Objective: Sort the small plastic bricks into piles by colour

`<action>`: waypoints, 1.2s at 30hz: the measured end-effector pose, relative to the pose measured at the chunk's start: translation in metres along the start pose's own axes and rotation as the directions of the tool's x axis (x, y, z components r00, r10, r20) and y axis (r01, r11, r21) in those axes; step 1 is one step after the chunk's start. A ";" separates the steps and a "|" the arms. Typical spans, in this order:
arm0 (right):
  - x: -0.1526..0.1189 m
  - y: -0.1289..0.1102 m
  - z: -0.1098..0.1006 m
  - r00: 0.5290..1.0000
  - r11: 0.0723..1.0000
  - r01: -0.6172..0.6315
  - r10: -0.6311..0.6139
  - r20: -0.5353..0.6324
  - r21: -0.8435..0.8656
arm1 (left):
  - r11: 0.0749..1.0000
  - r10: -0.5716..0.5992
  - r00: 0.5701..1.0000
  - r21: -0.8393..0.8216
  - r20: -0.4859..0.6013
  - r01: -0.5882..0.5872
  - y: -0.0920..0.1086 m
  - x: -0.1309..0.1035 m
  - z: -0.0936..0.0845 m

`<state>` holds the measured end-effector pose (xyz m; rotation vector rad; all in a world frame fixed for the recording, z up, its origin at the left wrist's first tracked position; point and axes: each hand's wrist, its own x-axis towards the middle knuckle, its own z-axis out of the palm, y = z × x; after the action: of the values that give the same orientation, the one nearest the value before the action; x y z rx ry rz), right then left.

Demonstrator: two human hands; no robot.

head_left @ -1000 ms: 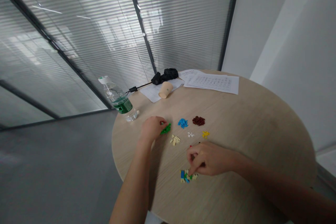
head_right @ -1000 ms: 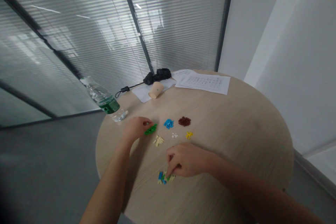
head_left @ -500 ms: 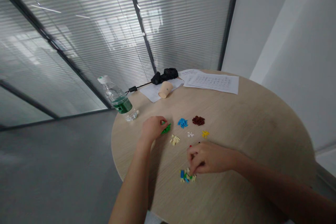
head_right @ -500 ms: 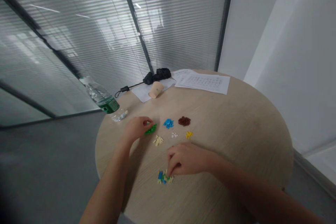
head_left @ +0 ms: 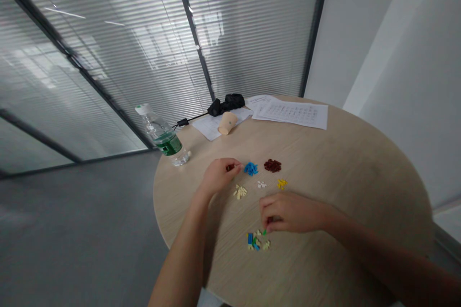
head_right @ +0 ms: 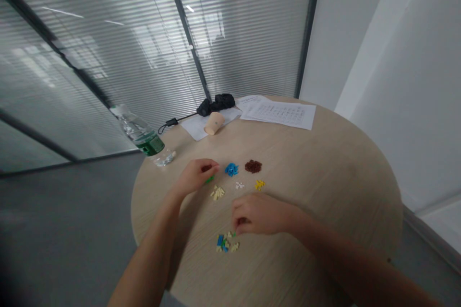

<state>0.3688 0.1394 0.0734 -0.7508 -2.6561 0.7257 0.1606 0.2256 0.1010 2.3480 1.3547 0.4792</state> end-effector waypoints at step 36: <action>0.002 -0.008 0.005 0.997 1.000 0.010 -0.012 0.075 0.027 | 0.887 -0.253 0.966 0.386 -0.051 0.252 -0.019 -0.004 -0.013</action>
<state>0.3620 0.1323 0.0744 -0.7151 -2.7095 0.8005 0.1380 0.2330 0.1027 2.4109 1.8694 0.1359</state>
